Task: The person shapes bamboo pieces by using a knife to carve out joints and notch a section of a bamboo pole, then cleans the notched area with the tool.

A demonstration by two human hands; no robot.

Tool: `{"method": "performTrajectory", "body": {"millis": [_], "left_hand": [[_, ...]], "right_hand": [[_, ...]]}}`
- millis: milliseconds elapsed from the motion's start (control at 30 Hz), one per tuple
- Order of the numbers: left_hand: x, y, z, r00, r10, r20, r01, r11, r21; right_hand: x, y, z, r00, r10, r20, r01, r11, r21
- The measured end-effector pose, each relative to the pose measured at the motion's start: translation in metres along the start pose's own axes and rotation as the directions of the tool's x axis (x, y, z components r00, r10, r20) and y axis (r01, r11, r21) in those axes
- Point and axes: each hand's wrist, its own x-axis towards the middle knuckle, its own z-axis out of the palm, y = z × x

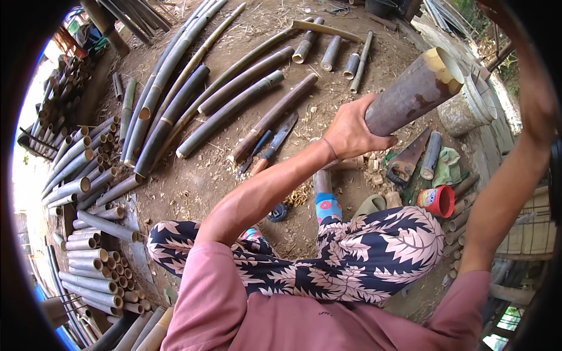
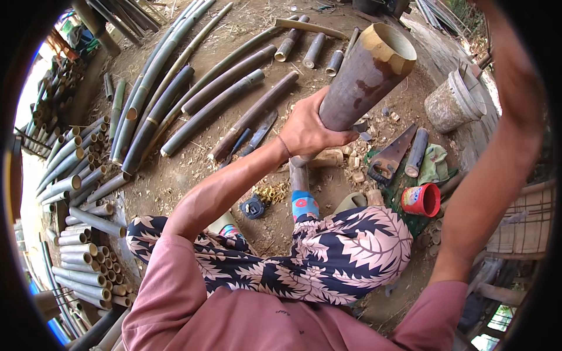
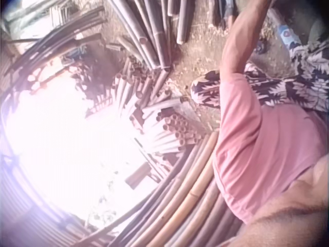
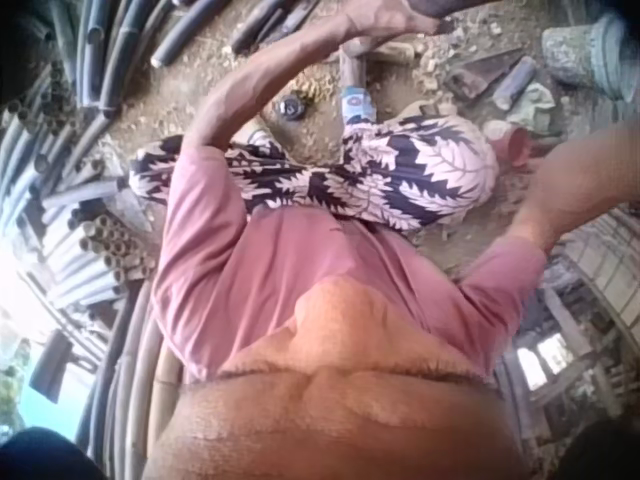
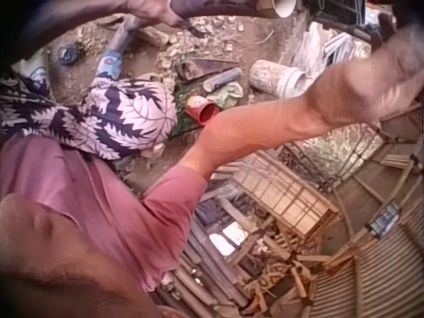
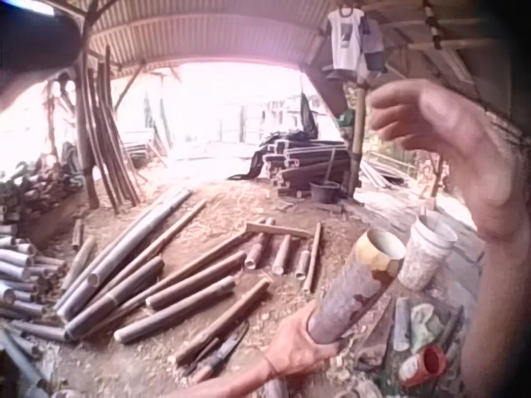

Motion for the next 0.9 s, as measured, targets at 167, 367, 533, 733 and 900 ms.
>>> {"method": "performTrajectory", "body": {"millis": [167, 367, 533, 733, 900], "left_hand": [[-0.009, -0.017, -0.018, 1.000, 0.018, -0.007, -0.018, 1.000, 0.012], [-0.011, -0.017, -0.016, 0.999, 0.035, -0.009, -0.035, 0.999, -0.017], [-0.013, -0.018, -0.021, 0.999, 0.032, -0.020, -0.032, 0.999, 0.039], [-0.018, -0.022, -0.011, 0.997, 0.075, -0.018, -0.076, 0.996, -0.045], [-0.015, -0.023, -0.018, 1.000, -0.002, -0.023, 0.003, 0.999, 0.038]], "right_hand": [[0.054, -0.004, 0.070, 0.859, 0.073, 0.506, -0.196, 0.961, 0.194], [0.070, -0.026, 0.090, 0.662, 0.195, 0.724, -0.350, 0.934, 0.069], [0.069, -0.033, 0.060, 0.952, 0.025, 0.305, -0.131, 0.934, 0.333], [0.062, -0.014, 0.094, 0.821, 0.160, 0.548, -0.347, 0.903, 0.255], [0.072, -0.022, 0.049, 0.904, 0.077, 0.421, -0.189, 0.955, 0.230]]}}
